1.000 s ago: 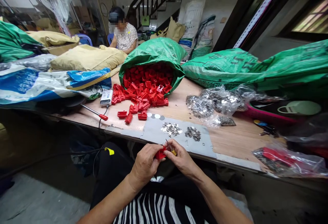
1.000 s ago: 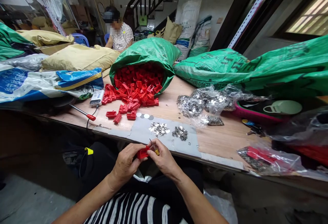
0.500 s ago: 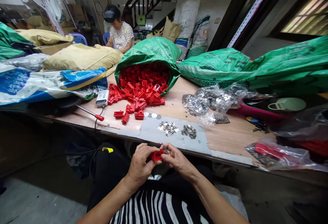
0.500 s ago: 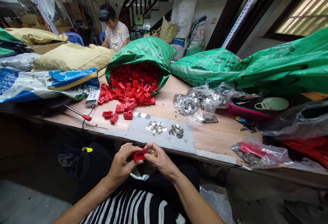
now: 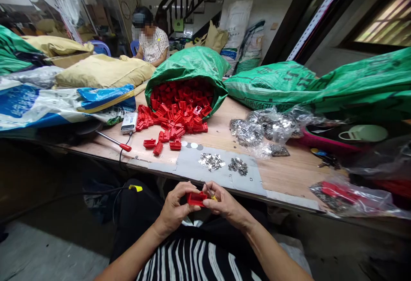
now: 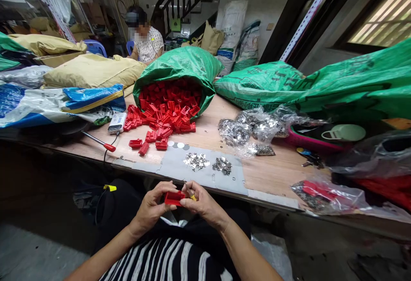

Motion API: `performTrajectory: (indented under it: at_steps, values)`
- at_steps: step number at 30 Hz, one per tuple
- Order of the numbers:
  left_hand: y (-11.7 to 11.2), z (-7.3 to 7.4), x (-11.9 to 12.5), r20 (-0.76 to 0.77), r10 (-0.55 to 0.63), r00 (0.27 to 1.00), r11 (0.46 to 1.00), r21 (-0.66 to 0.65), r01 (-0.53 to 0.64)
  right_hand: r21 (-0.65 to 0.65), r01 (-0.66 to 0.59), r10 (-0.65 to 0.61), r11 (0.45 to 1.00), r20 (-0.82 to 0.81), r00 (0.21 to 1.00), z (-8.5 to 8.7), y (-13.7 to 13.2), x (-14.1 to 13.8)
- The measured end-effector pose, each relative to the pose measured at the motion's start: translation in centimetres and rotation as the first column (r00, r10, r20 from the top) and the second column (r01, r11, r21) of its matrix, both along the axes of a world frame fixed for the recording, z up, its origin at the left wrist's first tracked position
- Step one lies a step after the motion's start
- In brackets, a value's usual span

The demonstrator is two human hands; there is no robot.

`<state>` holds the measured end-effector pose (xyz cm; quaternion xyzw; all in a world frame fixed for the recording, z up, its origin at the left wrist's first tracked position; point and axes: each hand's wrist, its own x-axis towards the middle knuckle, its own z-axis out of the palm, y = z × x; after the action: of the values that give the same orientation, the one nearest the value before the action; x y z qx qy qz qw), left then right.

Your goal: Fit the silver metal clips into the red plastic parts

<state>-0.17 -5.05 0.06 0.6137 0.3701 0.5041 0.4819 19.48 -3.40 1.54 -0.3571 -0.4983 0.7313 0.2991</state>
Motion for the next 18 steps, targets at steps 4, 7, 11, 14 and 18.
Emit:
performTrajectory:
  at_steps: [4,7,11,14,18]
  values:
    - [0.1,0.0,0.1,0.164,0.084,0.983,0.975,-0.218,-0.047,0.383,0.119,-0.253,0.916,0.321,0.913,0.7,2.4,1.2]
    - [0.2,0.6,0.3,0.177,0.112,0.978,0.971,-0.229,-0.069,0.675,0.036,-0.542,0.737,0.559,0.627,1.0,4.3,1.9]
    - [0.2,0.8,0.2,0.139,0.155,0.978,0.971,-0.206,-0.125,0.759,-0.134,-0.621,0.638,0.609,0.493,0.6,5.3,1.6]
    - [0.2,0.6,0.1,0.114,0.175,0.978,0.964,-0.222,-0.147,0.777,-0.175,-0.637,0.605,0.604,0.480,0.2,5.4,1.0]
    - [0.3,0.6,-0.1,0.099,0.175,0.980,0.962,-0.230,-0.148,0.750,-0.220,-0.615,0.624,0.645,0.454,0.3,5.8,0.7]
